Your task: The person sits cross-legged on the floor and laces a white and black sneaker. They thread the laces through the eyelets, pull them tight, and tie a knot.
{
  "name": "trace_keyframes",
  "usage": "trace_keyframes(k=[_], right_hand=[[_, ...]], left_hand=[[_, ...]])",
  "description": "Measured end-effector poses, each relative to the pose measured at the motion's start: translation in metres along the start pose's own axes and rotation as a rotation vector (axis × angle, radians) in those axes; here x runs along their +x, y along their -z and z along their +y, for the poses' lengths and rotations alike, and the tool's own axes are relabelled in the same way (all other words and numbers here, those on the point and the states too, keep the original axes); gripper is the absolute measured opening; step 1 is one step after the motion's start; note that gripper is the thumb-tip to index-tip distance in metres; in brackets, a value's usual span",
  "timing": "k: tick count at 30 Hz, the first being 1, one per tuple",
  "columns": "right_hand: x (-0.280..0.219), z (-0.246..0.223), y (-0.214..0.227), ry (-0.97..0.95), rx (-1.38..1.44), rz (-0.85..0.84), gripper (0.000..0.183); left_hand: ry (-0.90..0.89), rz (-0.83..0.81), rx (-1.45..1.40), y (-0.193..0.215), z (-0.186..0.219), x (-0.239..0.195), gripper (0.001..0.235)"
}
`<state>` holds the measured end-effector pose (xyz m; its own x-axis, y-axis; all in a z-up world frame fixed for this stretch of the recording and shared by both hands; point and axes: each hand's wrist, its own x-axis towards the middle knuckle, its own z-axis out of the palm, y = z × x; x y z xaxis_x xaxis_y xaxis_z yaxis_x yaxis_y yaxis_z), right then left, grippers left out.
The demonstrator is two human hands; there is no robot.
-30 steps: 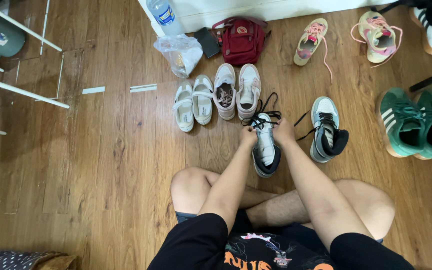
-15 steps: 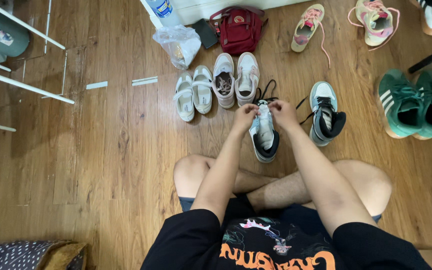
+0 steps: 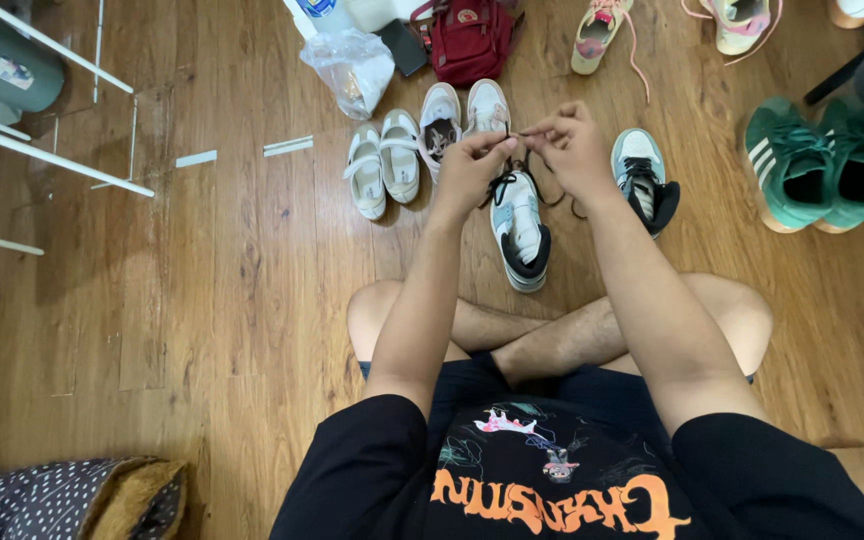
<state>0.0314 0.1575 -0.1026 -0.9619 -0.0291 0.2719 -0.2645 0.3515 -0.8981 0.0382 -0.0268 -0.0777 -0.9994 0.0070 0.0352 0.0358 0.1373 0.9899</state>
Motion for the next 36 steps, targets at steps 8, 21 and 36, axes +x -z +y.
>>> trace_keyframes(k=[8,21,36], right_hand=[[0.006,-0.046,0.005,-0.071,0.156,0.063,0.014],[0.003,-0.075,0.013,-0.125,0.291,0.044,0.008],[0.009,-0.061,0.035,-0.243,0.712,-0.157,0.033]], left_hand=[[-0.153,-0.060,-0.017,0.011,0.027,-0.003,0.031],[-0.202,0.017,0.024,0.018,0.048,-0.006,0.024],[-0.325,-0.170,0.007,0.028,0.052,-0.001,0.015]])
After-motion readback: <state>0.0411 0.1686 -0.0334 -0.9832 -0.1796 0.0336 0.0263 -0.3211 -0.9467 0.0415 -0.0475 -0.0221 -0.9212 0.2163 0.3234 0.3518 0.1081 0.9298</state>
